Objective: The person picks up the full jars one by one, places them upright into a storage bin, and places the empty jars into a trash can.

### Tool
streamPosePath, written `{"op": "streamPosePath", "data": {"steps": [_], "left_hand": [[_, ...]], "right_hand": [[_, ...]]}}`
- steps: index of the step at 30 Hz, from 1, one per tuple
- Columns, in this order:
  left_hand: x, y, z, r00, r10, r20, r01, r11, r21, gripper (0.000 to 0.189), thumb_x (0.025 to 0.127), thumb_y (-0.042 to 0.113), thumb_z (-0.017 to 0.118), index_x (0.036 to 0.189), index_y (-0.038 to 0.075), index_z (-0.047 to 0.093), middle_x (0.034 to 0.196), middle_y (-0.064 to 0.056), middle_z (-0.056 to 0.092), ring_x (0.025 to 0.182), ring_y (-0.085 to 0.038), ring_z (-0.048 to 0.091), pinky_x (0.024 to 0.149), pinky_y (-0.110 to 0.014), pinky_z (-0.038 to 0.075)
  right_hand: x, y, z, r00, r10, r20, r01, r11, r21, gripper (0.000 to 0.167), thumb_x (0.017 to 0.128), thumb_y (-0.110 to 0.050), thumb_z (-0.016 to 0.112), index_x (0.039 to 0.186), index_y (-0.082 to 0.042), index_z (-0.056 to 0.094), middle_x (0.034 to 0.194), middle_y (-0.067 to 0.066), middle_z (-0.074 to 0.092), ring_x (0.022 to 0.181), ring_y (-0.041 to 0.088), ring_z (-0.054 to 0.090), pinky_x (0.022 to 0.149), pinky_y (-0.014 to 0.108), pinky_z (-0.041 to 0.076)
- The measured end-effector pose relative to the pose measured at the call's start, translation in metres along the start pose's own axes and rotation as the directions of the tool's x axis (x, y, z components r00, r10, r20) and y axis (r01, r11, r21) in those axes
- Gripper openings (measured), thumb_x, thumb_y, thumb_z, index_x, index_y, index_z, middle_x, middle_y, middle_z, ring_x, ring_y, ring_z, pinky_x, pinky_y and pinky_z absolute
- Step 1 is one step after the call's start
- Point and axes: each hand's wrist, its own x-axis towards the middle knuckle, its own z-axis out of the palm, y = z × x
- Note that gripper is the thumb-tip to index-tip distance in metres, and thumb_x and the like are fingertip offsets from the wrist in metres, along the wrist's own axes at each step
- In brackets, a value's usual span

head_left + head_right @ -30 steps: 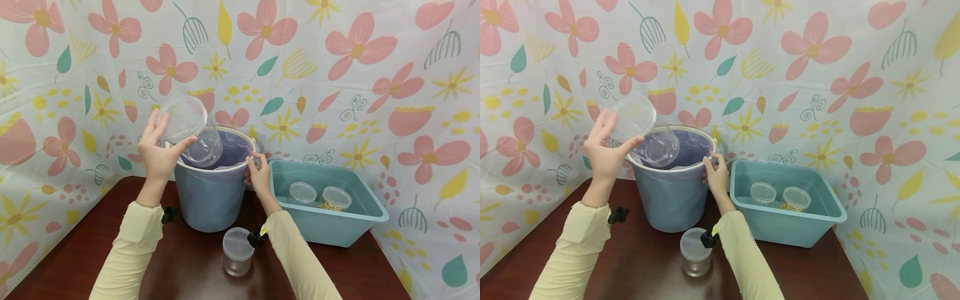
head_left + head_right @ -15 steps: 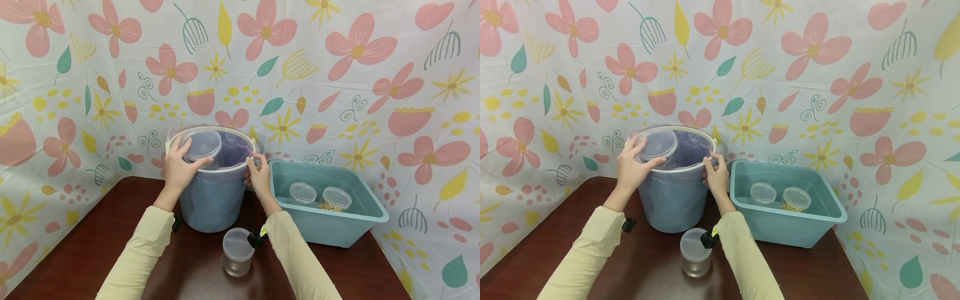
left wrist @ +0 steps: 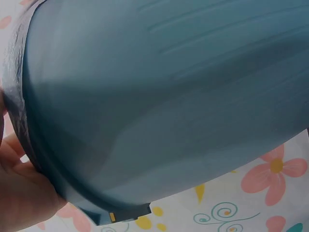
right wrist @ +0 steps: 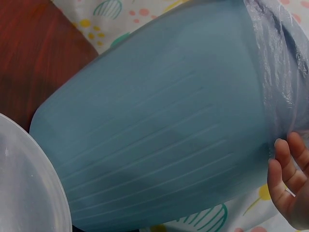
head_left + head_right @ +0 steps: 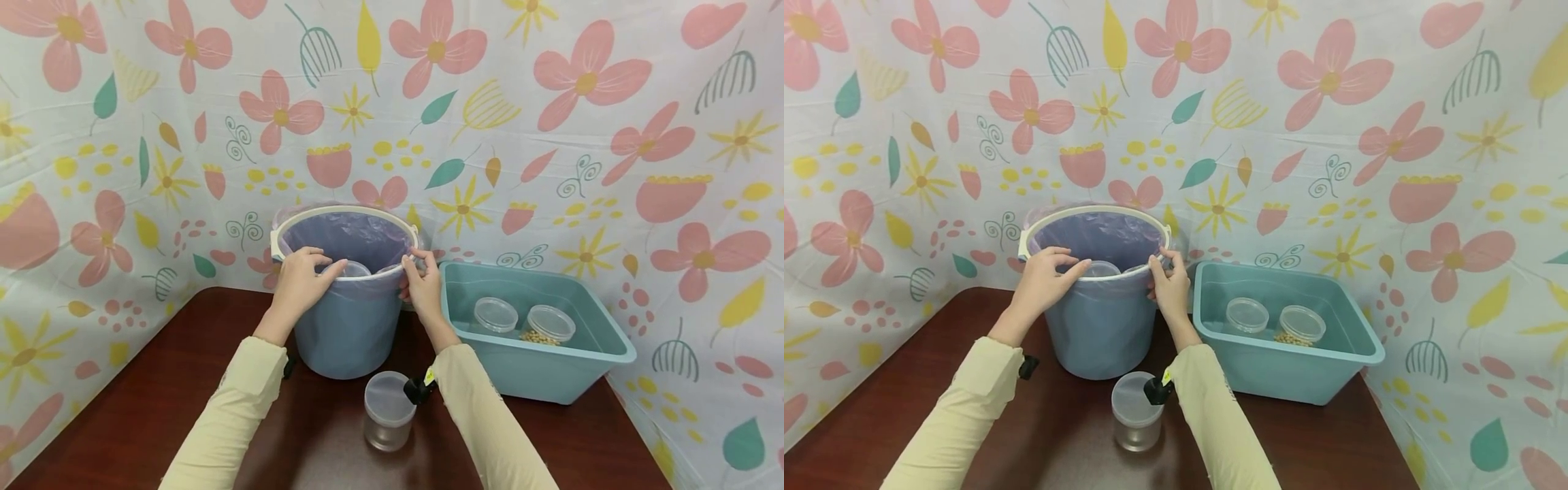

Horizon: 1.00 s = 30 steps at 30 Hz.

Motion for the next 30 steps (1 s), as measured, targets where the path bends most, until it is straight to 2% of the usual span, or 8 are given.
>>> {"op": "streamPosePath", "data": {"steps": [6,10,12,16,19,26,30], "left_hand": [[-0.002,-0.001,0.000,0.999,0.036,-0.012,-0.037,0.999,-0.007,0.036,0.084,0.032,0.062,0.097,-0.001,0.068,0.104,-0.017,0.060,0.101,-0.032,0.052,0.087,-0.046,0.039],[-0.005,-0.004,0.001,0.994,0.098,-0.053,-0.101,0.994,-0.051,0.034,0.084,0.028,0.063,0.103,0.001,0.066,0.109,-0.016,0.059,0.105,-0.030,0.051,0.088,-0.043,0.040],[-0.008,-0.004,0.001,0.986,0.140,-0.093,-0.147,0.986,-0.076,0.031,0.083,0.025,0.065,0.103,0.002,0.066,0.108,-0.015,0.059,0.105,-0.028,0.051,0.089,-0.042,0.039],[-0.014,-0.002,-0.001,0.957,0.227,-0.180,-0.246,0.964,-0.096,0.025,0.080,0.018,0.067,0.099,0.001,0.068,0.104,-0.014,0.061,0.105,-0.028,0.051,0.090,-0.040,0.038],[-0.021,0.001,-0.004,0.939,0.266,-0.217,-0.295,0.949,-0.114,0.023,0.079,0.014,0.068,0.097,0.000,0.068,0.103,-0.015,0.061,0.105,-0.028,0.051,0.088,-0.040,0.040],[-0.039,0.007,-0.007,0.910,0.316,-0.269,-0.362,0.921,-0.141,0.019,0.076,0.009,0.070,0.092,-0.001,0.068,0.099,-0.015,0.062,0.098,-0.027,0.054,0.084,-0.040,0.042],[-0.048,0.005,-0.005,0.905,0.326,-0.272,-0.375,0.915,-0.151,0.018,0.075,0.007,0.070,0.091,-0.001,0.068,0.096,-0.012,0.063,0.096,-0.024,0.055,0.082,-0.037,0.044]], "right_hand": [[-0.001,0.000,0.000,1.000,-0.006,-0.004,0.006,1.000,0.011,0.036,0.090,-0.021,0.053,0.118,0.000,0.049,0.050,0.009,0.049,0.033,0.017,0.045,0.033,0.025,0.038],[0.000,0.000,0.000,1.000,-0.002,-0.005,0.002,1.000,0.012,0.036,0.090,-0.021,0.052,0.118,0.001,0.048,0.051,0.012,0.049,0.033,0.017,0.045,0.033,0.025,0.038],[0.000,0.000,0.000,1.000,-0.002,-0.006,0.002,1.000,0.008,0.036,0.090,-0.021,0.052,0.118,0.001,0.048,0.052,0.016,0.049,0.033,0.017,0.045,0.033,0.025,0.039],[-0.001,0.000,0.000,1.000,-0.002,-0.004,0.002,1.000,0.003,0.036,0.090,-0.021,0.052,0.119,0.000,0.048,0.054,0.020,0.049,0.034,0.019,0.045,0.034,0.026,0.039],[-0.001,-0.001,0.000,1.000,-0.001,-0.004,0.001,1.000,0.000,0.036,0.090,-0.022,0.052,0.119,0.000,0.047,0.053,0.018,0.049,0.033,0.018,0.045,0.033,0.026,0.039],[-0.001,-0.001,0.000,1.000,-0.004,-0.008,0.004,1.000,0.002,0.035,0.091,-0.021,0.052,0.119,0.000,0.048,0.051,0.013,0.049,0.033,0.018,0.045,0.034,0.026,0.039],[-0.001,-0.001,-0.001,1.000,0.004,-0.001,-0.004,1.000,0.004,0.036,0.091,-0.022,0.052,0.120,-0.001,0.048,0.051,0.010,0.049,0.034,0.018,0.045,0.034,0.026,0.039]]}}
